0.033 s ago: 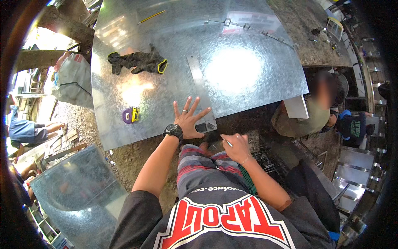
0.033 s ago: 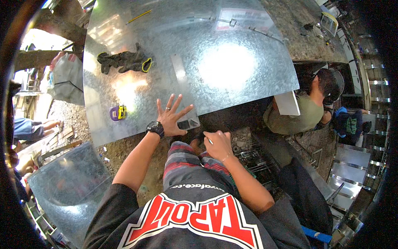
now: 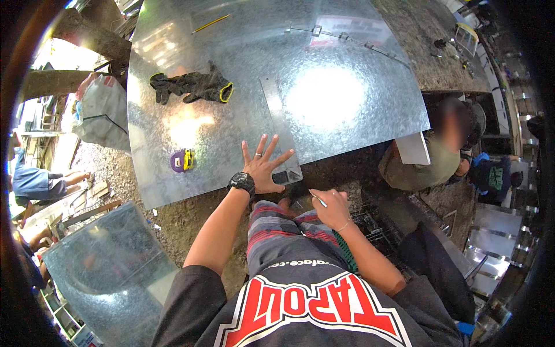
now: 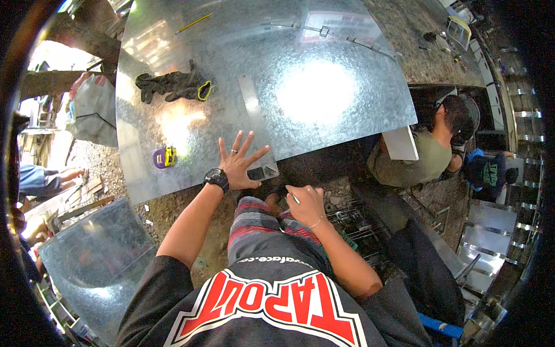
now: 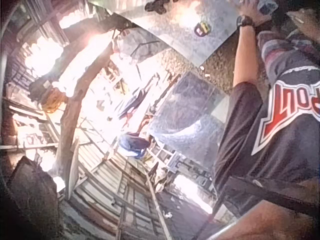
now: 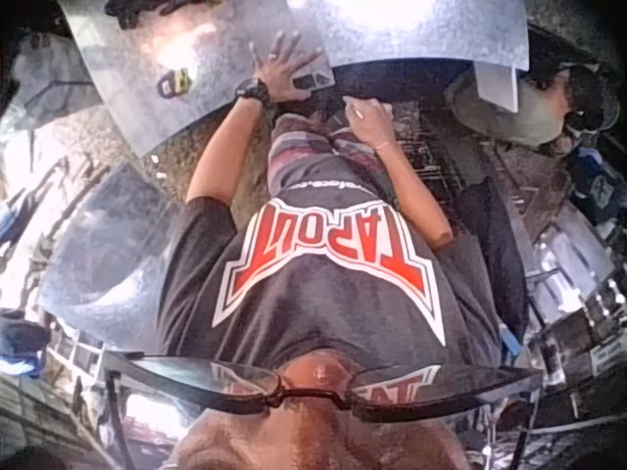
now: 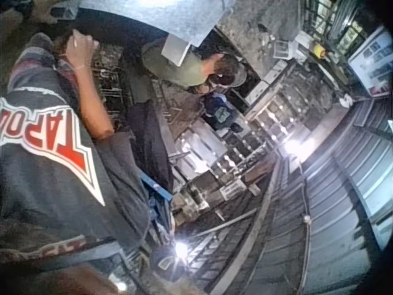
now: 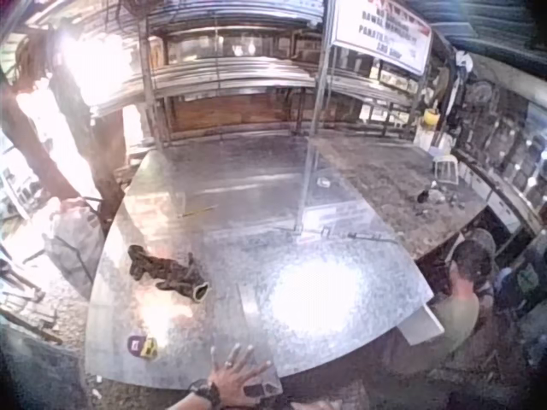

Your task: The person measures a large metal sheet with a tape measure and marks it with a marker. They then use a square tool to draw straight lines on the sheet. The person also lights a small stick with a lighter and places it under a green plastic crate.

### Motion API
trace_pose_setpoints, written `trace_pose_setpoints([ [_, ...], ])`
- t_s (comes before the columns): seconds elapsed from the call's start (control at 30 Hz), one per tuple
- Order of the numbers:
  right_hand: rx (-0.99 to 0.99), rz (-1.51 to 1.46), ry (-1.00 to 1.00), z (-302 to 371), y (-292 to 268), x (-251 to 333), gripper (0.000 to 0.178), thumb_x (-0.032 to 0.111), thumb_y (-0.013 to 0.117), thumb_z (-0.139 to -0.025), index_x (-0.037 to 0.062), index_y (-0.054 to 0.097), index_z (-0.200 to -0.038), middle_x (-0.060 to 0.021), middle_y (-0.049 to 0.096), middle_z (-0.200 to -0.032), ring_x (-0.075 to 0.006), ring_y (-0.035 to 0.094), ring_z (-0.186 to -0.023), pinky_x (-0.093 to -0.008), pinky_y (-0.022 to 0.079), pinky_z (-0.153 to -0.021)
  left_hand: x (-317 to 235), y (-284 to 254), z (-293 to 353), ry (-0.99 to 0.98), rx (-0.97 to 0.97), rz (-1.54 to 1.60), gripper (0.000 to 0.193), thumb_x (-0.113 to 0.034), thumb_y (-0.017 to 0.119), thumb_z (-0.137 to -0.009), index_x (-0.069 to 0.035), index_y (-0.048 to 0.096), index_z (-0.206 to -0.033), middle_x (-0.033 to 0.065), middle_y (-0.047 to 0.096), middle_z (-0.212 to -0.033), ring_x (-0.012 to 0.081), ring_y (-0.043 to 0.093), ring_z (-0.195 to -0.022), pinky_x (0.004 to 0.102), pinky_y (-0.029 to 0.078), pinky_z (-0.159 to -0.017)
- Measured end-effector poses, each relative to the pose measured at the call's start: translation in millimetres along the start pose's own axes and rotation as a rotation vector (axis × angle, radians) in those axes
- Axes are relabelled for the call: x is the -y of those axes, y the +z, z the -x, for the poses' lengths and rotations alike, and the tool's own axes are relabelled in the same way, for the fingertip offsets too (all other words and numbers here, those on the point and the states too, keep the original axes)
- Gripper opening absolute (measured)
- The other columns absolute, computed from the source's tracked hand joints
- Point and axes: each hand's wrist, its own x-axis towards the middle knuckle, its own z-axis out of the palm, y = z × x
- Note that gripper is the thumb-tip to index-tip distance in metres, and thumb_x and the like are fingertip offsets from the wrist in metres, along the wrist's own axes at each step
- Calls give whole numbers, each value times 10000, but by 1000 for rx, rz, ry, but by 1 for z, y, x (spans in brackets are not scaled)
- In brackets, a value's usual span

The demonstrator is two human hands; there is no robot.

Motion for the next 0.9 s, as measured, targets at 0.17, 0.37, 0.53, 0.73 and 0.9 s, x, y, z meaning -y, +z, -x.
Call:
trace_pose_setpoints([
  [0.17,-111,-178,123,26,20,-35,335,326,642,-967,151,799,-1206,-168,783,-1031,-348,721,-995,-477,482,-906,1,-2,1,18,-18,29,1231,-596,860,-632,-498,209,-1672,138,-7,-1793,440,-79,-1632,813,-94,-1180],
  [0.37,-158,-243,216,30,18,-74,339,286,684,-957,83,789,-1208,-231,770,-1039,-409,740,-934,-475,569,-877,20,3,8,20,-73,62,1227,-544,893,-616,-458,271,-1670,153,35,-1789,455,-70,-1629,782,-90,-1203],
  [0.53,-84,-330,268,35,18,-80,365,271,668,-995,36,758,-1258,-242,762,-1159,-367,748,-1098,-417,564,-965,24,6,13,22,-82,88,1214,-521,901,-607,-454,303,-1662,141,50,-1789,449,-69,-1630,782,-94,-1204],
  [0.73,10,-354,304,28,9,-63,401,293,642,-1026,17,729,-1303,-225,744,-1262,-345,722,-1181,-406,544,-1009,22,6,14,-4,-68,32,1212,-545,871,-623,-480,255,-1665,126,54,-1790,432,-66,-1633,774,-97,-1218],
  [0.9,-25,-355,235,22,17,-69,411,307,638,-1024,23,729,-1307,-232,739,-1263,-363,712,-1194,-412,536,-1023,18,3,11,-9,-60,12,1203,-548,846,-626,-488,244,-1666,125,46,-1790,439,-72,-1632,791,-93,-1205],
])
